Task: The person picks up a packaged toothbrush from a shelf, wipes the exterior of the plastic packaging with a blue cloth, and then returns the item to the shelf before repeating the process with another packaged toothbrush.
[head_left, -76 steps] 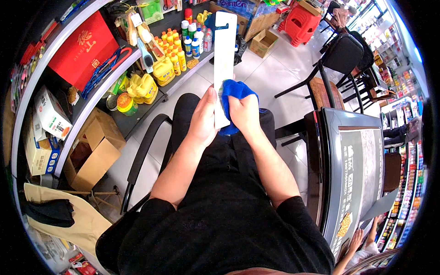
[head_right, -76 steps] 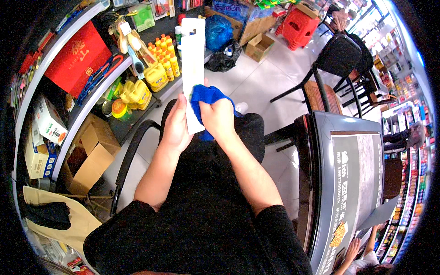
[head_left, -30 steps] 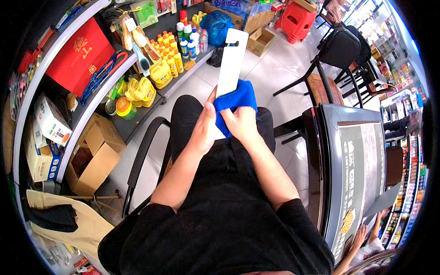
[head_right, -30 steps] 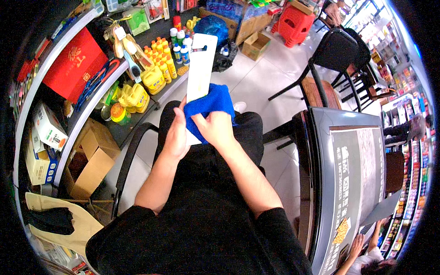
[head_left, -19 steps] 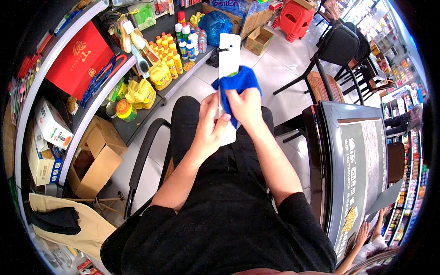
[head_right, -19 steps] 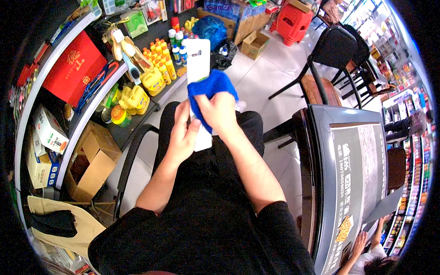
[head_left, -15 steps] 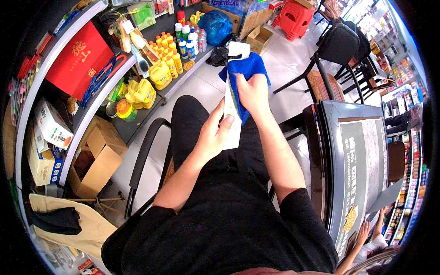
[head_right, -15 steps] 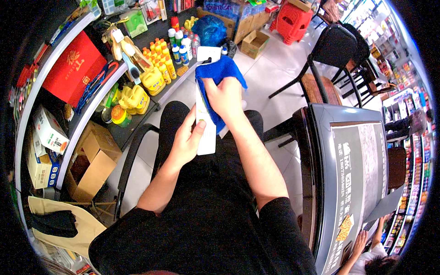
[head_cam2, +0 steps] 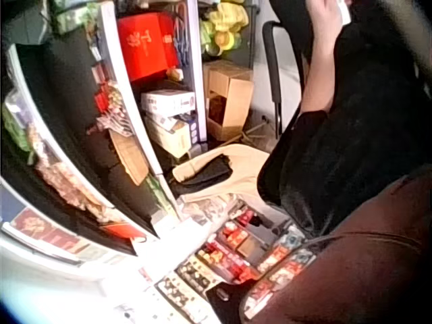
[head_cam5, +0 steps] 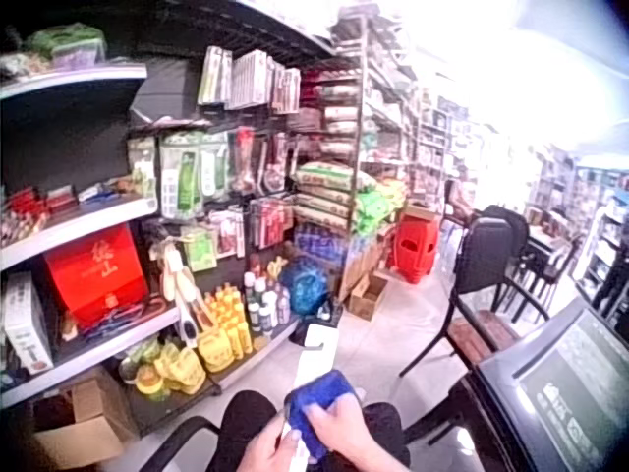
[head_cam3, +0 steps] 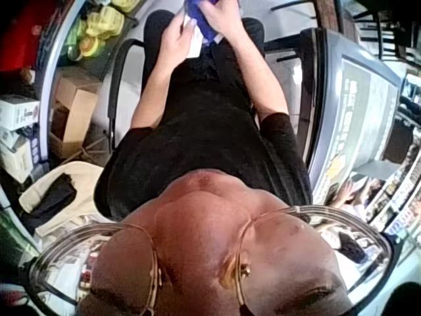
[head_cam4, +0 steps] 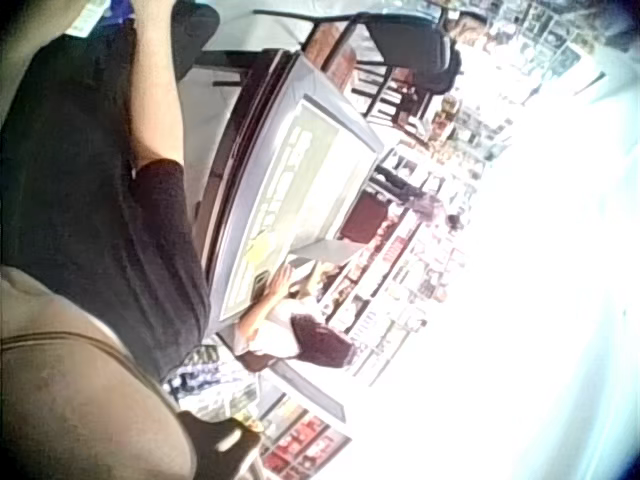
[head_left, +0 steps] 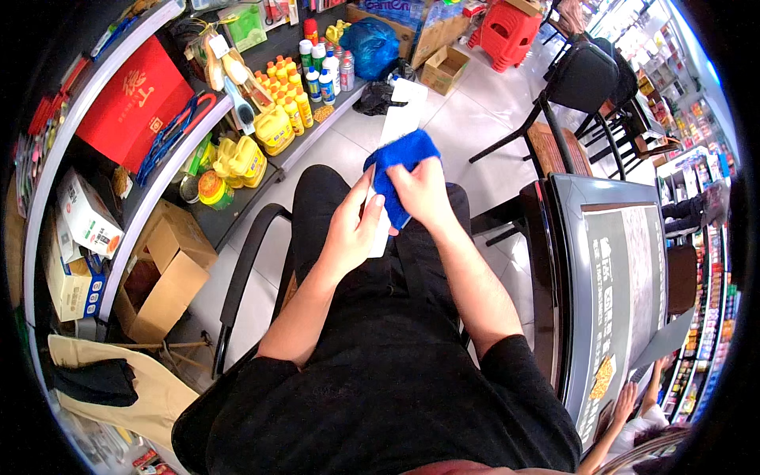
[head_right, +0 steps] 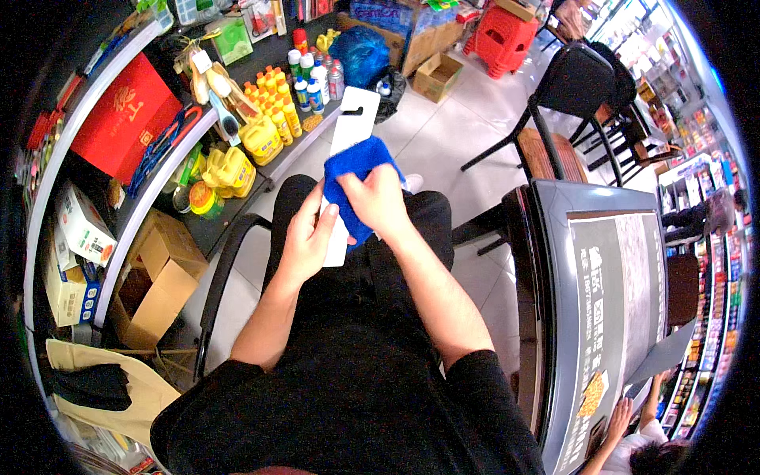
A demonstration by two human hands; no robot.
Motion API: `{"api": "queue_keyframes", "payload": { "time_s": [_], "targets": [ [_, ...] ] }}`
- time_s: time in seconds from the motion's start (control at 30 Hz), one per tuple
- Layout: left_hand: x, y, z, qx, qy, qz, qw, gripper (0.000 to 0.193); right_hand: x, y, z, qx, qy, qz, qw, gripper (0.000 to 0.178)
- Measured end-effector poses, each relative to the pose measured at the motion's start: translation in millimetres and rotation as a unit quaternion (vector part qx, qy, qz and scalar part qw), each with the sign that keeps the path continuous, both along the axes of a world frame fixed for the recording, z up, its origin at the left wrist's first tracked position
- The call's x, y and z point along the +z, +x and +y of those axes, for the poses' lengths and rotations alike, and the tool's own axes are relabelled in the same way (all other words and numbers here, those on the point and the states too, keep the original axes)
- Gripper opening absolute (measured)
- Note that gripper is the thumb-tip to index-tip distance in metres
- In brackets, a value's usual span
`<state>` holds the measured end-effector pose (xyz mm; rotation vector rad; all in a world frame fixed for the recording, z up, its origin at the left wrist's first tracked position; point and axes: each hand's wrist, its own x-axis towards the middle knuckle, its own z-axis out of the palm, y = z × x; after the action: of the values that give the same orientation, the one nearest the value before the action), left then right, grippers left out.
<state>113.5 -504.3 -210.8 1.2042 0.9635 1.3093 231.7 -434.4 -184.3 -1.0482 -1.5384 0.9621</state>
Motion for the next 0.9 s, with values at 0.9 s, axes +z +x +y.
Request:
{"api": "queue_keyframes", "payload": {
  "time_s": [0.9],
  "targets": [
    [9.2, 4.5, -8.3, -0.046, 0.003, -0.142, 0.989, 0.042, 23.2, 4.1, 13.9, 0.015, -0.01, 0.121, 0.993, 0.01]
  ]
}}
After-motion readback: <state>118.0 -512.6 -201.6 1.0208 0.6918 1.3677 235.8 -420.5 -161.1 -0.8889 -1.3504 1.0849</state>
